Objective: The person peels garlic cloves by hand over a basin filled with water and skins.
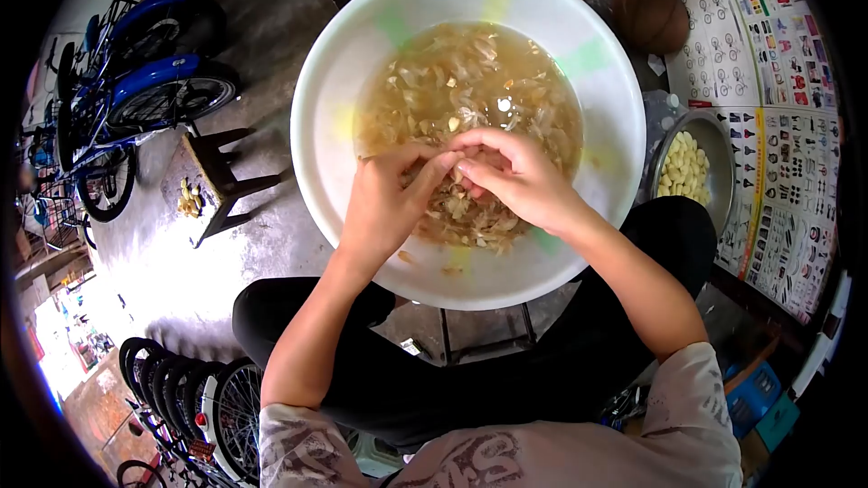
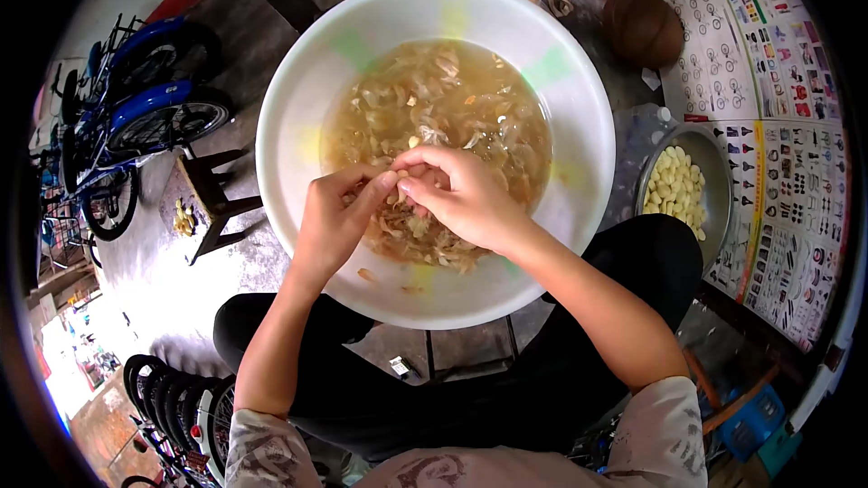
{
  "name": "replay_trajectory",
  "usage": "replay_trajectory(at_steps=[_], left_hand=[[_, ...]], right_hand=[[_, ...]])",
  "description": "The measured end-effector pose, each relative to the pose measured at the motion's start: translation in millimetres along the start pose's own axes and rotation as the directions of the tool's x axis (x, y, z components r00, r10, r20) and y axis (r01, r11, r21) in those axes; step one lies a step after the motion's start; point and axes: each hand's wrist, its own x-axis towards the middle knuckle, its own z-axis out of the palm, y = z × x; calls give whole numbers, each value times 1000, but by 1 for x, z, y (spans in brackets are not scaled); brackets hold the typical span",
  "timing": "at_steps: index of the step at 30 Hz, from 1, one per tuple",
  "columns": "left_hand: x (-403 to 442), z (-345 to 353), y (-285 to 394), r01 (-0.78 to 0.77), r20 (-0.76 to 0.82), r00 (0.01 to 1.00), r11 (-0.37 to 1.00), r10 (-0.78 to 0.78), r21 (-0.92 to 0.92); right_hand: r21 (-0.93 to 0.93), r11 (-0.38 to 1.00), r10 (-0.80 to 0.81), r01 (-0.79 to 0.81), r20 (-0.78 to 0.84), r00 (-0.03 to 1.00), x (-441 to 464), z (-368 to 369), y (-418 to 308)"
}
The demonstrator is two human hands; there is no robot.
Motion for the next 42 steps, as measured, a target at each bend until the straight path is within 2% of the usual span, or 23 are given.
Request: replay_trajectory(at_steps=[4,6,7,8,9,10,11,12,13,14,16,17,19,21,22,24,26,28,34,38,40,42], left_hand=[[2,6,-2,-55,-8,998,992,54,-112],[4,10,-4,-157,-121,983,970,136,-188],[3,8,0,-158,-121,983,970,137,-187],[1,3,7,-120,-87,990,991,114,-67],[0,0,12,-84,-56,995,995,87,55],[0,1,10,-86,-54,995,995,89,57],[1,2,6,-181,-87,978,979,189,93],[1,3,4,-272,-117,951,953,287,132],[0,3,4,-273,-116,950,953,289,133],[0,4,4,-295,-134,941,949,309,113],[-1,3,3,-319,-152,932,943,330,93],[-1,2,2,-334,-152,924,935,350,123],[-2,2,0,-349,-150,916,924,371,153],[-4,3,-1,-447,-111,832,775,544,445],[-4,3,0,-449,-108,832,776,543,444],[-3,4,2,-475,-47,820,725,570,500],[-2,1,-2,-474,-44,816,711,576,519],[0,-1,-3,-478,-41,807,693,589,539],[-3,3,-3,-465,-16,750,545,661,697],[-1,7,-6,-454,8,734,482,679,749],[0,8,-5,-452,23,733,461,680,763],[0,9,-3,-430,22,722,424,691,797]], right_hand=[[36,996,-75,77,-64,995,0,-1,1],[82,996,-25,36,-140,990,-3,-1,-8],[159,985,-38,65,-168,985,-2,0,-7],[159,985,-40,67,-168,985,-2,-1,-6],[246,968,-15,56,-168,986,-2,-2,-5],[331,942,11,45,-165,986,-3,-3,-4],[332,942,10,47,-167,986,-4,-3,-4],[254,965,-21,69,-188,982,-5,-3,-4],[175,980,-54,91,-206,977,-5,-2,-4],[175,980,-55,92,-207,977,-6,-1,-4],[11,973,-224,232,-224,948,-7,1,-5],[11,972,-225,233,-225,948,-8,2,-5],[-139,943,-327,302,-228,917,-9,4,-4],[-153,931,-360,332,-230,904,-6,5,1],[-167,919,-390,358,-233,891,-6,5,3],[-156,934,-351,322,-233,907,-5,5,3],[-143,948,-312,285,-229,922,-5,7,1],[-29,964,-263,263,-217,940,-5,7,-1],[29,990,-125,135,-232,965,-5,6,-3],[-48,991,-136,128,-240,961,-4,6,4],[-72,978,-208,196,-270,940,-2,8,9],[-101,976,-212,191,-273,938,-3,7,5]])
